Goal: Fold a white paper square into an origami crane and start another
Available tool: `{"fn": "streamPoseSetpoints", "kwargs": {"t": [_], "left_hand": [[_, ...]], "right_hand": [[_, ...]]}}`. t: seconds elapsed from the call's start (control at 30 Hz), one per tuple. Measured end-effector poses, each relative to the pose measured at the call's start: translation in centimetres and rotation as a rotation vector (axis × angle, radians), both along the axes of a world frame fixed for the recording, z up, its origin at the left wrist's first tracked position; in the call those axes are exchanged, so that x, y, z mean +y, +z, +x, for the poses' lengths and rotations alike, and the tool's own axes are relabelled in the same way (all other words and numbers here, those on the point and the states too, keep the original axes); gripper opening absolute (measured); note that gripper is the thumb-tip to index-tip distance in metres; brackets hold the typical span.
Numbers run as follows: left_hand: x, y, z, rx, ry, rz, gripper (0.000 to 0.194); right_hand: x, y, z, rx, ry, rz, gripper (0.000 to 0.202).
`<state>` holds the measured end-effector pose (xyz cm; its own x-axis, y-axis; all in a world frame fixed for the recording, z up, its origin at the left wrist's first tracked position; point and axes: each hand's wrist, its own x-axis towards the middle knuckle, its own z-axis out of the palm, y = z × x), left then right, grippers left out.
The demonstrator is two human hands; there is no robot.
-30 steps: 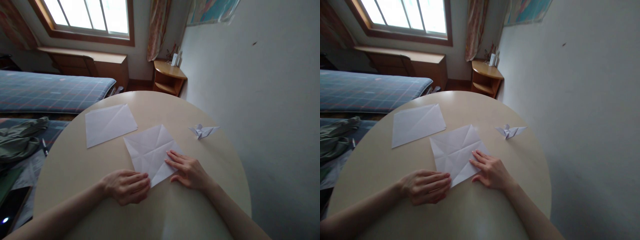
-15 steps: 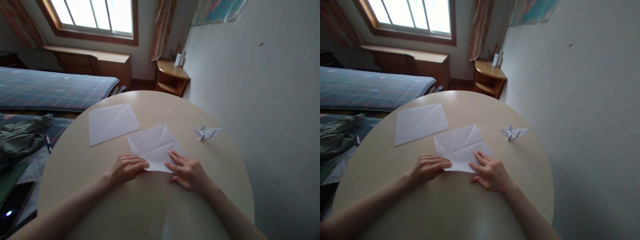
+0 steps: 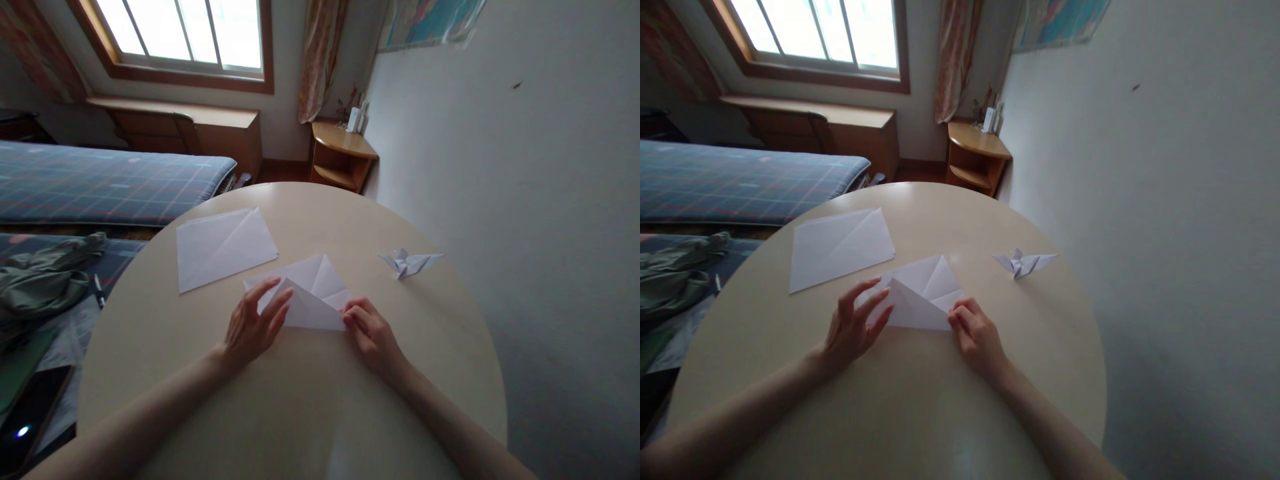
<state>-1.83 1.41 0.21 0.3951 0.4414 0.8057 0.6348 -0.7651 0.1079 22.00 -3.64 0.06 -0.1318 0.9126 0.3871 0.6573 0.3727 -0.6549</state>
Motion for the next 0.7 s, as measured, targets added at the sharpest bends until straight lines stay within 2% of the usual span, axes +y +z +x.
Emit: {"fn": "streamPoseSetpoints", "kwargs": {"t": [0.07, 0.13, 0.2, 0.3, 0.37, 0.57, 0.7], "left_hand": [[-0.3, 0.6, 0.2, 0.201, -0.132, 0.135, 0.034], [-0.6, 1.0, 0.4, 0.400, -0.277, 0.139, 0.034], [-0.8, 1.1, 0.7, 0.487, -0.357, 0.091, 0.034], [-0.7, 0.8, 0.8, 0.499, -0.379, 0.019, 0.035], [-0.4, 0.4, 0.8, 0.489, -0.365, -0.013, 0.034], [0.0, -0.1, 0.5, 0.471, -0.378, -0.119, 0.033], [0.1, 0.0, 0.5, 0.487, -0.395, -0.132, 0.033]], "right_hand": [[0.0, 0.1, -0.1, -0.038, 0.008, 0.026, 0.023], [0.0, 0.0, -0.2, -0.063, 0.007, 0.039, 0.022], [0.0, -0.1, -0.2, -0.068, 0.006, 0.044, 0.019], [0.0, -0.2, -0.1, -0.079, 0.013, 0.067, 0.013], [0.0, -0.1, -0.1, -0.139, 0.022, 0.119, 0.017], [-0.7, 0.4, -0.1, -0.529, 0.136, 0.384, 0.030], [-1.6, 0.8, -0.4, -0.652, 0.114, 0.508, 0.030]]}}
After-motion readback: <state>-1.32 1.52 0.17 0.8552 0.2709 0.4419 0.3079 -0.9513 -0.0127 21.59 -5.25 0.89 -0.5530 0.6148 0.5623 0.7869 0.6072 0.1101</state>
